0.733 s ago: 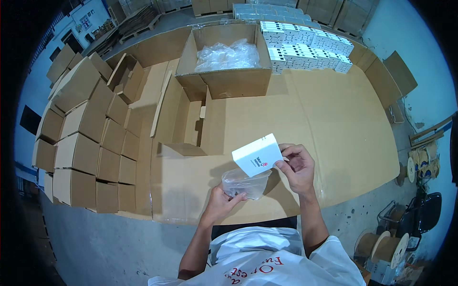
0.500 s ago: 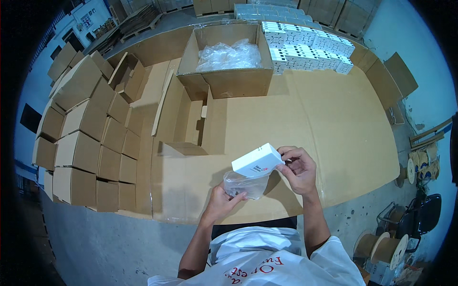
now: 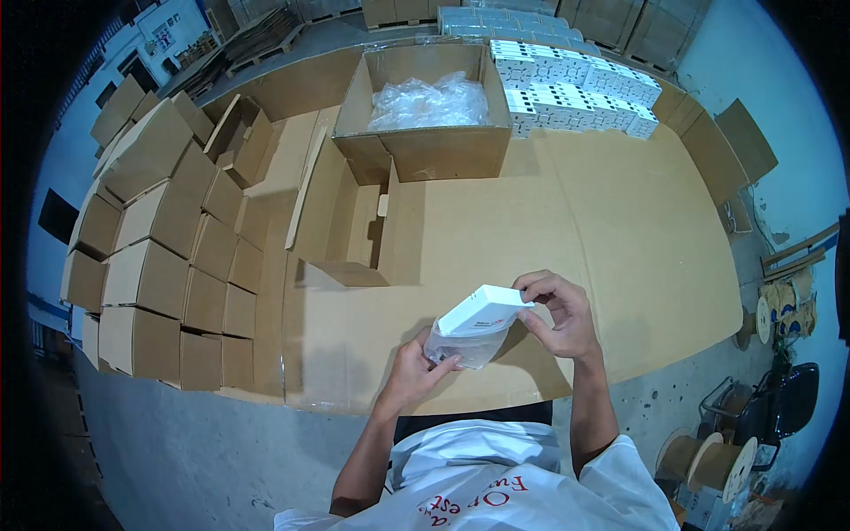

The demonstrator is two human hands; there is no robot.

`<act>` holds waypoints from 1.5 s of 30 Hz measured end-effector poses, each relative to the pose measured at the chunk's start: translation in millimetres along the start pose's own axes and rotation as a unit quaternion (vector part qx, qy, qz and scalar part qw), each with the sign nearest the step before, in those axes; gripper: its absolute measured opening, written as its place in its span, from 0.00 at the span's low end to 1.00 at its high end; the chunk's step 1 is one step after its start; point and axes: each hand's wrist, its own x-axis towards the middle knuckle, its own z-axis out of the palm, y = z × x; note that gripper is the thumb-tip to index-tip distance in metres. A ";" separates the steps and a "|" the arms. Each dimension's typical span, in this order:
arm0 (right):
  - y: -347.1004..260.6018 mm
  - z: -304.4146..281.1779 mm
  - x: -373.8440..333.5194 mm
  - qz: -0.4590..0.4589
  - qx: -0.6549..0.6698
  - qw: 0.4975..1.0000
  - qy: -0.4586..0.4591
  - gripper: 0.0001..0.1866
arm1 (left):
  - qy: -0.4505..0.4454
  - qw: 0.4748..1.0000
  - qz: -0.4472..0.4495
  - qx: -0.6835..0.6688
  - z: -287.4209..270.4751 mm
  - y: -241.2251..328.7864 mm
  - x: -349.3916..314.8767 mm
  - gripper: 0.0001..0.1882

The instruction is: Packing small white boxes into plastic bags and then into a larger cardboard box.

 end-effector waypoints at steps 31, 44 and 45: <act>17.3 -17.0 0.5 0.173 0.043 0.984 -0.024 0.19 | 0.135 0.967 0.016 -0.216 57.4 18.2 18.0 0.18; 40.0 4.0 -24.5 0.193 0.173 0.957 0.132 0.36 | 0.107 0.979 0.060 -0.162 52.4 22.1 55.2 0.20; 39.8 1.4 -24.9 0.191 0.169 0.958 0.134 0.36 | 0.115 0.981 0.060 -0.142 48.5 27.0 57.4 0.20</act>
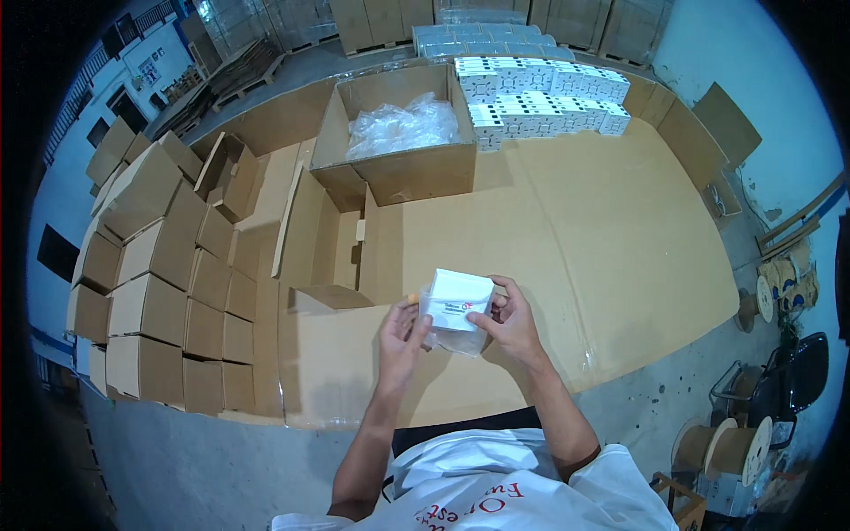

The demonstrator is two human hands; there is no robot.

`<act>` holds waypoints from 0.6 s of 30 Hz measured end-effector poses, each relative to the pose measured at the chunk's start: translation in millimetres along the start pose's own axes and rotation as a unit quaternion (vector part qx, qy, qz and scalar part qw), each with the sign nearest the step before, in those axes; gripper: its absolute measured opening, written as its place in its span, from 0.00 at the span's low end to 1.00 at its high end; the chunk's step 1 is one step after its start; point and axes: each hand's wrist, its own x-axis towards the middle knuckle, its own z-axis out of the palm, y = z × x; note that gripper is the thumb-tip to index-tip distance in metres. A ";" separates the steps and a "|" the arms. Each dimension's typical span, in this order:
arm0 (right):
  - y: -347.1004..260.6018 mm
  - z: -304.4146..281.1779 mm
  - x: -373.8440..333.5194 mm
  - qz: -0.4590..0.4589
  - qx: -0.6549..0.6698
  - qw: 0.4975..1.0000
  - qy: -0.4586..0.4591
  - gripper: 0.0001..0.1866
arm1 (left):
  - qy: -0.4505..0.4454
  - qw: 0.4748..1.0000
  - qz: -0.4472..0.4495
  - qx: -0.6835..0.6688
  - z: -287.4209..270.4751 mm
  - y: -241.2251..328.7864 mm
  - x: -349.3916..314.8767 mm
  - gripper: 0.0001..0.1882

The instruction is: Packing small white boxes into plastic bags and then into a larger cardboard box.

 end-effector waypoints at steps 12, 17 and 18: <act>-0.1 -2.4 -10.5 -0.006 -0.046 0.999 -0.028 0.23 | 0.025 0.997 0.026 -0.069 -5.7 2.9 1.0 0.20; 3.4 1.8 -3.9 -0.049 -0.044 0.998 0.000 0.18 | 0.018 0.996 0.037 -0.083 -6.5 0.9 9.7 0.21; 3.7 1.1 -3.3 -0.048 -0.044 0.998 0.000 0.18 | 0.016 0.993 0.035 -0.113 -5.9 -0.1 12.2 0.21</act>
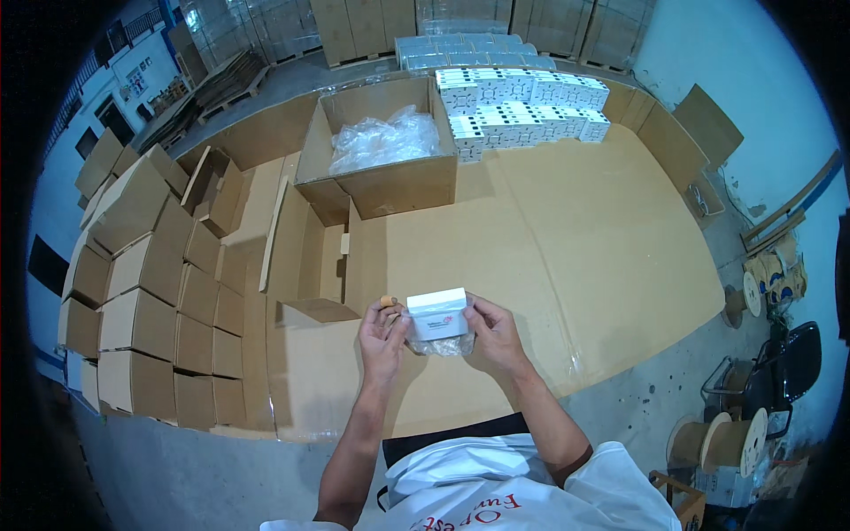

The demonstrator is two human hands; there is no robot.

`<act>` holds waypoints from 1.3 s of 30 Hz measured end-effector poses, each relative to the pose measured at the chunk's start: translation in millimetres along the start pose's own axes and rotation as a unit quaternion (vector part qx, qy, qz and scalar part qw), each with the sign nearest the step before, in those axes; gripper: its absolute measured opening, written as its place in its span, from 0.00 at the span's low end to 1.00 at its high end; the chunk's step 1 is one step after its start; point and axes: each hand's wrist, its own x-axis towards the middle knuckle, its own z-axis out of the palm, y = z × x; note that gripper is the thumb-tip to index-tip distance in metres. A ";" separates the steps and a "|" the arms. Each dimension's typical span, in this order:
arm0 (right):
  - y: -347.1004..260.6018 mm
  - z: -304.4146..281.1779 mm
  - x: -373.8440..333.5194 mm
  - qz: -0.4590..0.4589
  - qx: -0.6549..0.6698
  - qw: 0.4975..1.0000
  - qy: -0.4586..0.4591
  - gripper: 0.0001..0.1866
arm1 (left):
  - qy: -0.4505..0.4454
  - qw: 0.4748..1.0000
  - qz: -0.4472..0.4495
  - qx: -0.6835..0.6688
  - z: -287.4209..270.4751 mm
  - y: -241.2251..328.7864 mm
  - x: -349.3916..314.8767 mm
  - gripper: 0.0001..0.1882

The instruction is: Packing small white boxes into plastic bags and then into a larger cardboard box.

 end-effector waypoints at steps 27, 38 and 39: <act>-4.7 19.0 -9.3 -0.108 -0.054 0.990 0.074 0.14 | -0.049 0.997 0.047 0.023 -13.4 7.2 -9.3 0.16; 3.6 10.2 -5.3 -0.082 0.047 0.995 -0.015 0.17 | -0.110 0.989 0.088 -0.048 -25.3 4.3 -0.7 0.15; 3.4 10.2 -6.0 -0.082 0.048 0.995 -0.017 0.17 | -0.104 0.990 0.082 -0.038 -27.7 3.6 -0.6 0.17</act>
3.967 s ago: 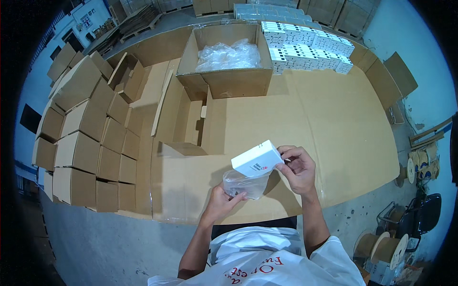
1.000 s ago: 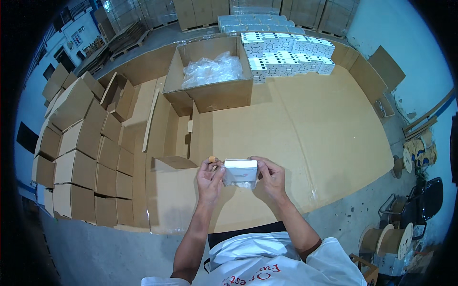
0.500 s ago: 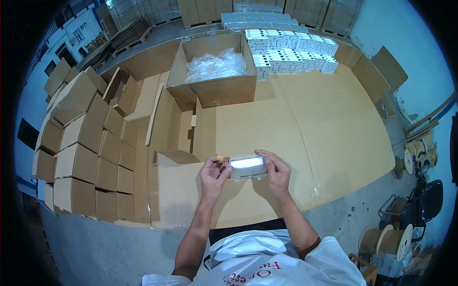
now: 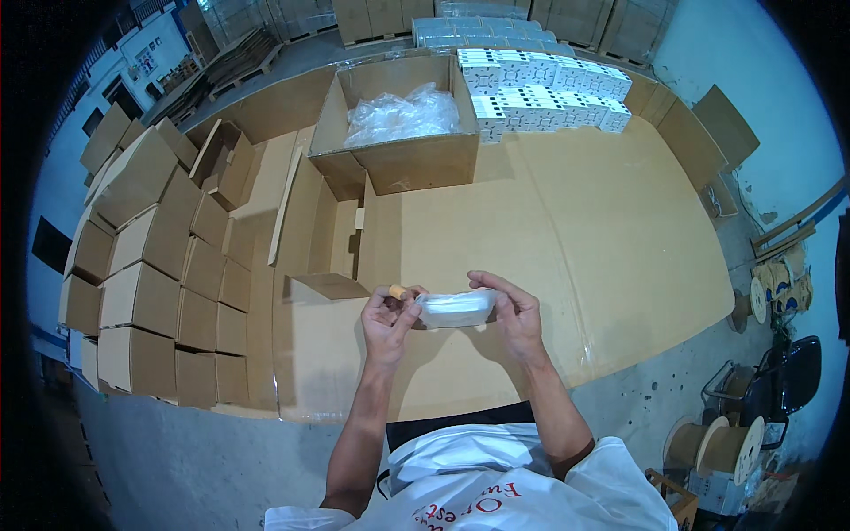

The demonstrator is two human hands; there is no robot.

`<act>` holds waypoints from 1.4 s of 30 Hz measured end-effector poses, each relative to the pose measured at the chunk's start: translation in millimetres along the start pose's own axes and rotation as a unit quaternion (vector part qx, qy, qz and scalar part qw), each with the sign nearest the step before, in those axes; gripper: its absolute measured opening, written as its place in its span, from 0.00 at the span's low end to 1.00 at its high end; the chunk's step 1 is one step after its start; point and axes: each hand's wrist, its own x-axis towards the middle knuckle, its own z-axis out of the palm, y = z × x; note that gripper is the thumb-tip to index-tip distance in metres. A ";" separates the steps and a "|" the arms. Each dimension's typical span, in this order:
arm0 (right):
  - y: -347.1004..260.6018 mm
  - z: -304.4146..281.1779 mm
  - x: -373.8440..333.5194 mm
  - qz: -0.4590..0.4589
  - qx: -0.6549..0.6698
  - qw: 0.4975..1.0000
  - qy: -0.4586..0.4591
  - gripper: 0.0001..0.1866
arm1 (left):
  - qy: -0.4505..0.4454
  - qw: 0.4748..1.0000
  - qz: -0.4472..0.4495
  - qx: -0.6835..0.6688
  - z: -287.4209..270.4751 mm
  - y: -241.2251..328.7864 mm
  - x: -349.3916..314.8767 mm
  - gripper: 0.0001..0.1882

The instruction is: Packing small white boxes into plastic bags and then into a larger cardboard box.

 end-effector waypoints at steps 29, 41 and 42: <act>-9.9 -12.4 -49.5 -0.082 -0.265 0.956 -0.098 0.09 | -0.157 0.897 -0.004 0.413 6.9 23.6 -49.1 0.13; -23.8 24.0 -2.6 -0.149 -0.298 0.943 -0.014 0.12 | 0.101 0.939 -0.152 0.292 24.7 26.6 -11.3 0.13; -25.1 24.4 -2.4 -0.152 -0.297 0.943 -0.017 0.12 | 0.106 0.931 -0.183 0.296 20.6 27.5 -9.3 0.14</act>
